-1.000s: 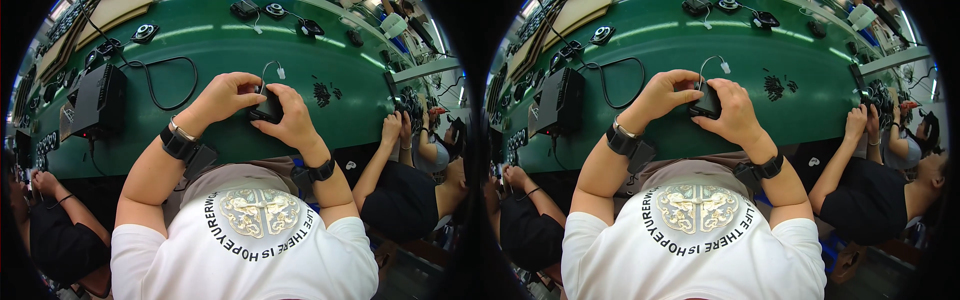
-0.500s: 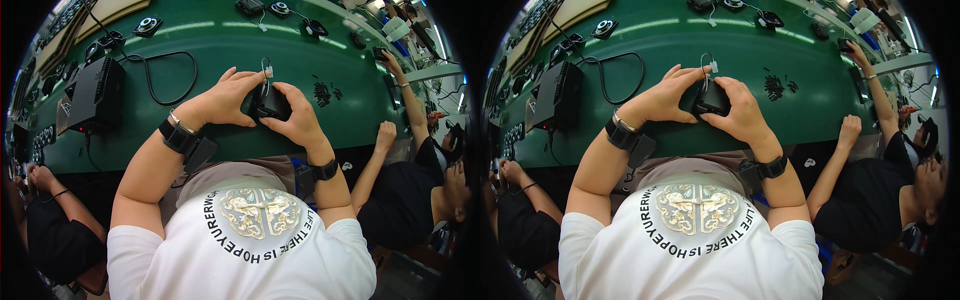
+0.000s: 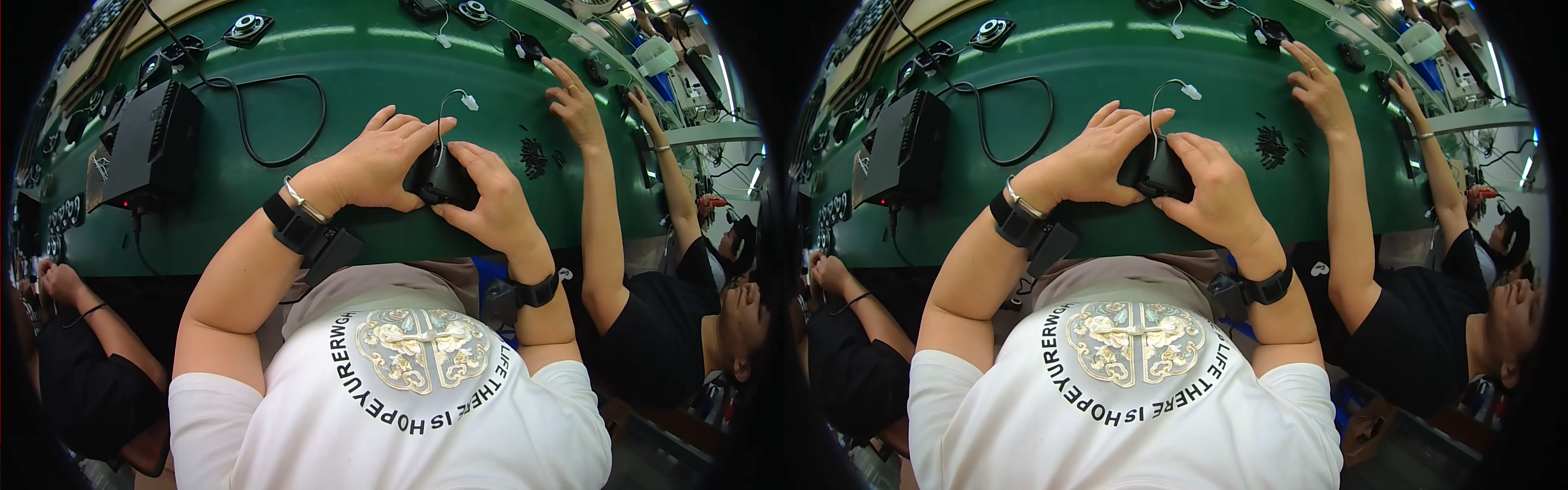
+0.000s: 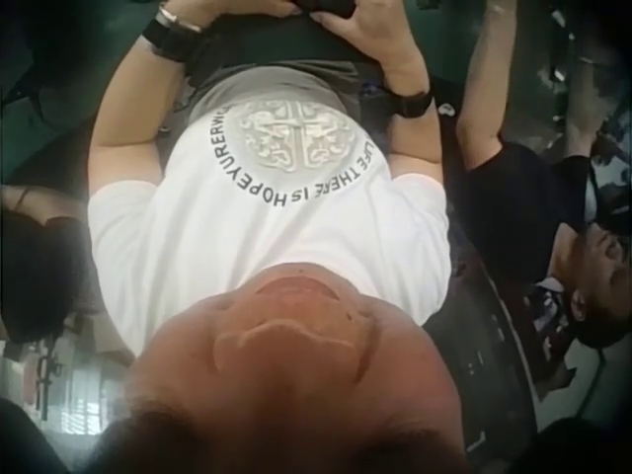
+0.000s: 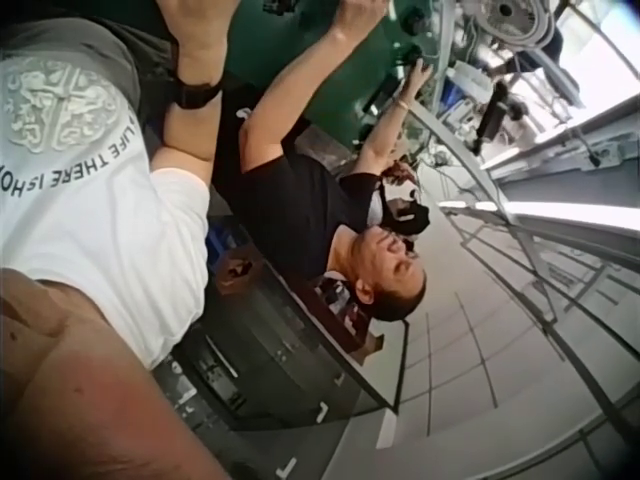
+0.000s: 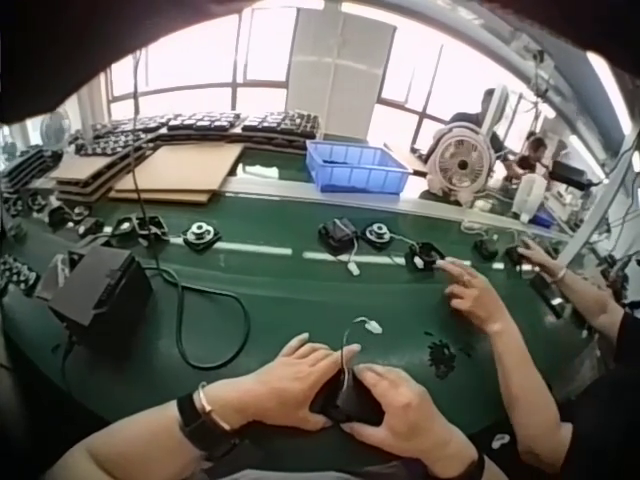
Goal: The person assembles speakers by placing a speaker component into a housing, threading a wire through the casing, and fitting the back cover. They then pick up screws from the table and insert them into the housing by hand, repeating the process for multiple units.
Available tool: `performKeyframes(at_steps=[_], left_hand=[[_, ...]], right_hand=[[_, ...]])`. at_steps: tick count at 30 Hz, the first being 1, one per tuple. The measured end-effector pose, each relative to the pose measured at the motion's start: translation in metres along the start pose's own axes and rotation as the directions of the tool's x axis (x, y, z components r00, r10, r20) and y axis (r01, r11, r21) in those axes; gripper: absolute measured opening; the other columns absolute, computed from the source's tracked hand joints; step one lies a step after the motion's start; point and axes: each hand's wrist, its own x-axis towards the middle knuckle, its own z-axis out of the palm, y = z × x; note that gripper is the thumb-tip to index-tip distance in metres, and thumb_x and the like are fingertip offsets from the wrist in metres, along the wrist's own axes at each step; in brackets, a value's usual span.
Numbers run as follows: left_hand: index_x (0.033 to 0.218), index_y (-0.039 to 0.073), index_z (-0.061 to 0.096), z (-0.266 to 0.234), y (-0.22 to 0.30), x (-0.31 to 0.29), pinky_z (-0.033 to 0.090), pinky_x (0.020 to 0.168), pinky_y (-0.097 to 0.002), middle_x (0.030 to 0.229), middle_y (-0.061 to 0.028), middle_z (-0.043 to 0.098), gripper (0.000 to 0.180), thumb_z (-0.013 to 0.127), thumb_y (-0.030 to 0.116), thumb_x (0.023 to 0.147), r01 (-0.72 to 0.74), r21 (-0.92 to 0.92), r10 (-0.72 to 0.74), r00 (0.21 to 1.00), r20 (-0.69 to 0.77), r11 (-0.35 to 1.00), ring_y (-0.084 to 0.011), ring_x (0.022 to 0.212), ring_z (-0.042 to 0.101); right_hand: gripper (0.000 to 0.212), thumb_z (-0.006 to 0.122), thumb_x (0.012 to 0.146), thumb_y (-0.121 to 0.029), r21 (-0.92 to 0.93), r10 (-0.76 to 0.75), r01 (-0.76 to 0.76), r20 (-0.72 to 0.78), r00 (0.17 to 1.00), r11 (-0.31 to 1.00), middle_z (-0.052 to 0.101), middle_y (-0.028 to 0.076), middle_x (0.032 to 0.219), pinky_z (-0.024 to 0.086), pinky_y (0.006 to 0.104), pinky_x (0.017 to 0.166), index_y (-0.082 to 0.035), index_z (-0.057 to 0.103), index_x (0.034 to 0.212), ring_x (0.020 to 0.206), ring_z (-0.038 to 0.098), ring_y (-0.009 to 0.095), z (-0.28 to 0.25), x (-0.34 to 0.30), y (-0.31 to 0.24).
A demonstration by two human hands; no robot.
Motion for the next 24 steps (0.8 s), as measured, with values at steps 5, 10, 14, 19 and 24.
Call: performKeyframes(at_steps=[5,10,14,19,24], left_hand=[[0.150,0.011,0.031,0.000,-0.001,0.000,0.021,0.117,-0.0542,0.117,-0.0143,0.056,0.103,0.080,0.026,0.061,-0.015,-0.005,0.015,1.000,-0.007,1.000,-0.0351,0.118,0.050],[0.150,0.010,0.030,-0.001,0.000,0.000,0.021,0.117,-0.0532,0.117,-0.0143,0.057,0.102,0.080,0.025,0.062,0.006,-0.014,-0.005,1.000,0.020,1.000,-0.0340,0.118,0.050],[0.148,0.009,0.034,-0.005,-0.001,0.000,0.023,0.116,-0.0508,0.118,-0.0141,0.058,0.094,0.079,0.023,0.066,0.015,-0.038,-0.014,1.000,0.014,0.999,-0.0329,0.118,0.052],[0.132,0.010,0.054,-0.020,0.028,-0.003,0.032,0.110,-0.0494,0.122,-0.0152,0.059,0.064,0.078,0.023,0.074,0.198,-0.075,-0.193,0.979,0.068,0.977,-0.0331,0.114,0.055],[0.118,0.015,0.067,0.021,0.055,-0.022,0.040,0.101,-0.0507,0.125,-0.0167,0.059,0.043,0.077,0.026,0.077,0.150,0.097,-0.126,0.969,-0.214,0.984,-0.0331,0.112,0.057]], right_hand=[[0.069,0.082,0.064,-0.014,-0.015,0.010,-0.009,0.013,1.000,1.000,0.060,0.020,0.125,0.047,0.0414,0.099,0.003,0.056,0.126,0.116,0.057,0.036,0.001,0.002,-0.005],[0.070,0.084,0.063,-0.018,-0.073,-0.006,0.004,-0.018,1.000,0.997,0.061,0.018,0.123,0.046,0.0426,0.097,0.002,0.058,0.125,0.114,0.057,0.035,0.005,0.001,-0.003],[0.071,0.085,0.063,-0.022,-0.141,-0.023,0.014,-0.063,0.998,0.990,0.061,0.016,0.122,0.045,0.0429,0.094,0.001,0.058,0.125,0.112,0.058,0.033,0.008,-0.001,-0.001],[0.070,0.084,0.065,-0.028,-0.246,-0.031,-0.011,-0.168,0.985,0.969,0.062,0.015,0.120,0.045,0.0427,0.090,0.000,0.058,0.124,0.108,0.058,0.032,0.021,-0.003,0.000],[0.069,0.083,0.068,-0.034,-0.352,0.057,-0.139,-0.234,0.971,0.926,0.063,0.015,0.115,0.046,0.0425,0.087,0.000,0.058,0.123,0.101,0.059,0.032,0.034,-0.011,-0.017]])
